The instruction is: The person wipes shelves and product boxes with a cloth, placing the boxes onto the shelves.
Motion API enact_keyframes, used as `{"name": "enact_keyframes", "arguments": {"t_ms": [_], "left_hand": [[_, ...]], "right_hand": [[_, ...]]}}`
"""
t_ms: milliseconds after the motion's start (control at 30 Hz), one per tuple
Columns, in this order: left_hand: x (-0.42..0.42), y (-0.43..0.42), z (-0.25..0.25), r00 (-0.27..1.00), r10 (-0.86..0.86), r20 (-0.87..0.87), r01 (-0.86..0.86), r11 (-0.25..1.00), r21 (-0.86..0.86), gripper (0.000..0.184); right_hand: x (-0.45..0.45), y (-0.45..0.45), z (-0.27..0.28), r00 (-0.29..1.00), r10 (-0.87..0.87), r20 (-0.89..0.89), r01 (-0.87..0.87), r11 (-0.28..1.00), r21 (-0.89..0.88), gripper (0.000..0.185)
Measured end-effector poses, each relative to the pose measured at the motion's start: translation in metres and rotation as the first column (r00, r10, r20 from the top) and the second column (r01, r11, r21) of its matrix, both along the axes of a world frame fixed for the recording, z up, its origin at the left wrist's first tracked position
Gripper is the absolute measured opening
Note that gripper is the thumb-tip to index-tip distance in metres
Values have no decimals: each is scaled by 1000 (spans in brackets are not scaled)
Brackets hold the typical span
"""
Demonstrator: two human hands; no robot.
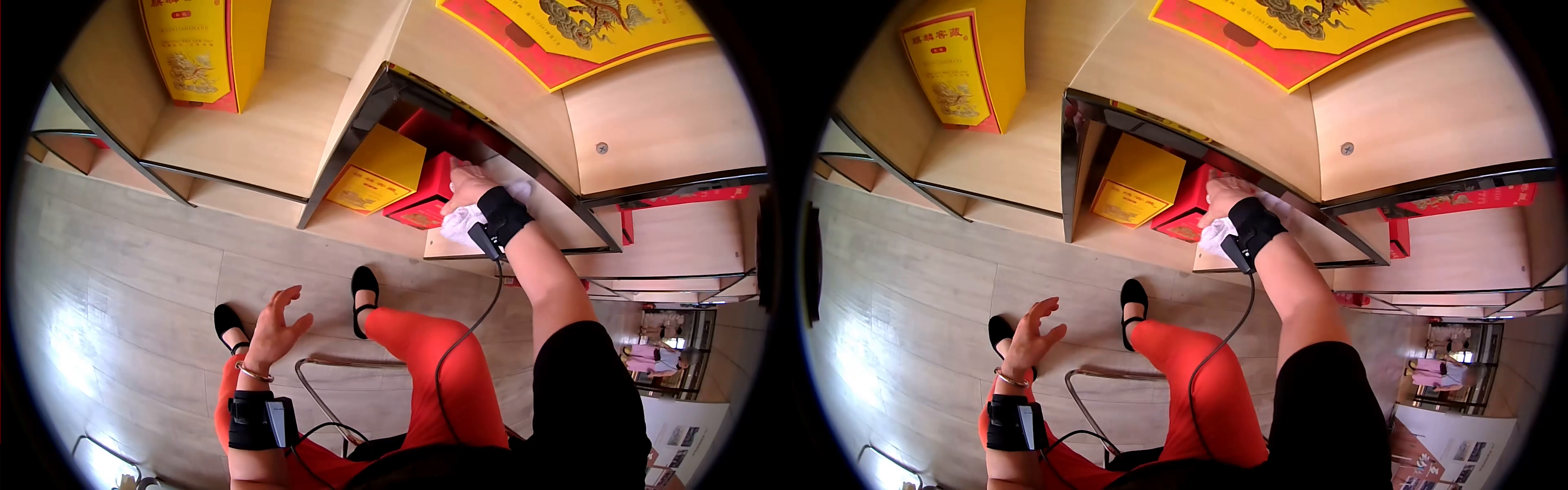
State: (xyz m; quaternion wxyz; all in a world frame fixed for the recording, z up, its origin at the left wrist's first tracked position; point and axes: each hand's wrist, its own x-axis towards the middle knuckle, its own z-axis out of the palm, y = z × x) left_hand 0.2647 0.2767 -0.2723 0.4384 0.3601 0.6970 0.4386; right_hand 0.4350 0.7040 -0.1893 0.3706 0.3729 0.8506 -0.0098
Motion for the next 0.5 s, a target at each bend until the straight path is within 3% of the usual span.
{"name": "enact_keyframes", "arguments": {"t_ms": [100,200,333,367,500], "left_hand": [[2,1,1,1000,-11,8,11,1000,-12,57],[3,0,0,999,-4,39,5,1000,-14,57],[0,-6,0,999,22,38,-22,1000,3,57],[-1,-7,1,999,22,31,-23,1000,13,57],[-5,-6,8,999,17,31,-16,1000,-12,57]], "right_hand": [[-35,-31,25,988,80,-133,-79,997,14,121],[-70,-42,2,964,143,-223,-119,986,116,121],[-105,-44,-25,966,147,-212,-107,976,189,123],[-110,-43,-28,974,41,-224,-3,985,171,110],[-113,-33,-30,981,63,-184,-48,995,84,100]]}}
